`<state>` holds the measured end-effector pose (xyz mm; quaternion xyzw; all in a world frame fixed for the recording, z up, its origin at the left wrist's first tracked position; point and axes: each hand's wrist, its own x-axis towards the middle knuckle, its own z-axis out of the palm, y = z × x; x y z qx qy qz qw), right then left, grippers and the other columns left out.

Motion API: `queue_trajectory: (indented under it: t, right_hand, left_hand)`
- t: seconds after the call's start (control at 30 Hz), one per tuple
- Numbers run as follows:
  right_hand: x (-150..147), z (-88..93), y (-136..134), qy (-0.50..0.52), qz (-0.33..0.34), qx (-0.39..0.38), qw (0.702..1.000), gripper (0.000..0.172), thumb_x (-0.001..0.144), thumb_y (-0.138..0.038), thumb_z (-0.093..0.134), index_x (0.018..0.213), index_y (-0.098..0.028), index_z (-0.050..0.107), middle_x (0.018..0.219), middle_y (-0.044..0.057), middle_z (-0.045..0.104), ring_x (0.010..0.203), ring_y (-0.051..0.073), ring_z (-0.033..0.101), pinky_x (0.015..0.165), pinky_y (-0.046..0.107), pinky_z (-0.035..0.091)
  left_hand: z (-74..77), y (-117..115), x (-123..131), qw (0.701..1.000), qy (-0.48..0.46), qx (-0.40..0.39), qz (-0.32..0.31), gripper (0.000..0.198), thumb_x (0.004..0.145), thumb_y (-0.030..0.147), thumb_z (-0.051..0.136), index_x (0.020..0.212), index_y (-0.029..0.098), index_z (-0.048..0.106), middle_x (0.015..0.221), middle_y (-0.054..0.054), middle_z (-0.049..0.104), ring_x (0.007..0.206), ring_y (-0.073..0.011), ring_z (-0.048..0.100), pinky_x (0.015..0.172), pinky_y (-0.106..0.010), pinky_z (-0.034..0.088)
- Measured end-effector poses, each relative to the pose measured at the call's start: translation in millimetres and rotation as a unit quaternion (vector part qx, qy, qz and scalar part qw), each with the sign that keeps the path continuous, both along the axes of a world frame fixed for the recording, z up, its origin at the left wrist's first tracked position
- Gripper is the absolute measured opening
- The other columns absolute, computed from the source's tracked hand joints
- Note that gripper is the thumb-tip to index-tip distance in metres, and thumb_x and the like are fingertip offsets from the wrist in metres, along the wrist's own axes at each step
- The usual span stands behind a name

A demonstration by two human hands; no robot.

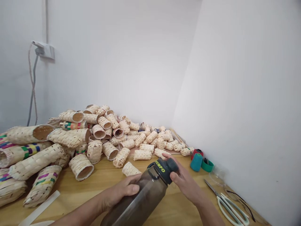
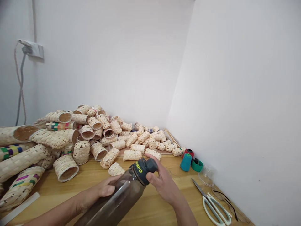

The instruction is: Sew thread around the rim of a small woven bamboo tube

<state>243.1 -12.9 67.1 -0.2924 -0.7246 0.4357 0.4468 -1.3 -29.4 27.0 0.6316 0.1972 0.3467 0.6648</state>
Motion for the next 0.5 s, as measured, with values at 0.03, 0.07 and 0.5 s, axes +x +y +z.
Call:
queue_trajectory:
  t: [0.03,0.07,0.5]
  right_hand:
    - [1.1,-0.9,-3.0,-0.014,-0.051,0.023,0.998,0.066,0.076,-0.056,0.062,0.132,-0.024,0.047,0.134,0.010,0.047,0.126,0.032,0.036,0.109,0.047,0.019]
    - [2.2,-1.8,-6.2,-0.022,-0.090,0.039,0.995,0.062,0.078,-0.052,0.061,0.133,-0.025,0.047,0.136,0.007,0.045,0.129,0.031,0.032,0.110,0.045,0.014]
    - [19.1,2.6,-4.5,0.039,-0.131,0.017,0.990,0.058,0.086,-0.062,0.041,0.129,-0.023,0.050,0.082,0.004,0.060,0.085,0.023,0.054,0.090,0.038,0.039]
  left_hand:
    - [2.4,-0.3,1.0,1.000,-0.001,0.024,0.004,0.071,0.071,0.053,0.063,0.129,0.015,0.051,0.115,-0.009,0.062,0.106,-0.0292,0.054,0.094,-0.037,0.039]
    - [4.3,-0.1,1.8,0.999,-0.003,0.044,0.009,0.071,0.071,0.052,0.065,0.130,0.016,0.049,0.119,-0.009,0.059,0.109,-0.0291,0.052,0.098,-0.038,0.036]
    - [-0.8,-8.6,2.2,0.997,-0.056,-0.045,0.003,0.068,0.065,0.058,0.064,0.116,0.013,0.061,0.100,-0.007,0.068,0.092,-0.0245,0.061,0.082,-0.029,0.045]
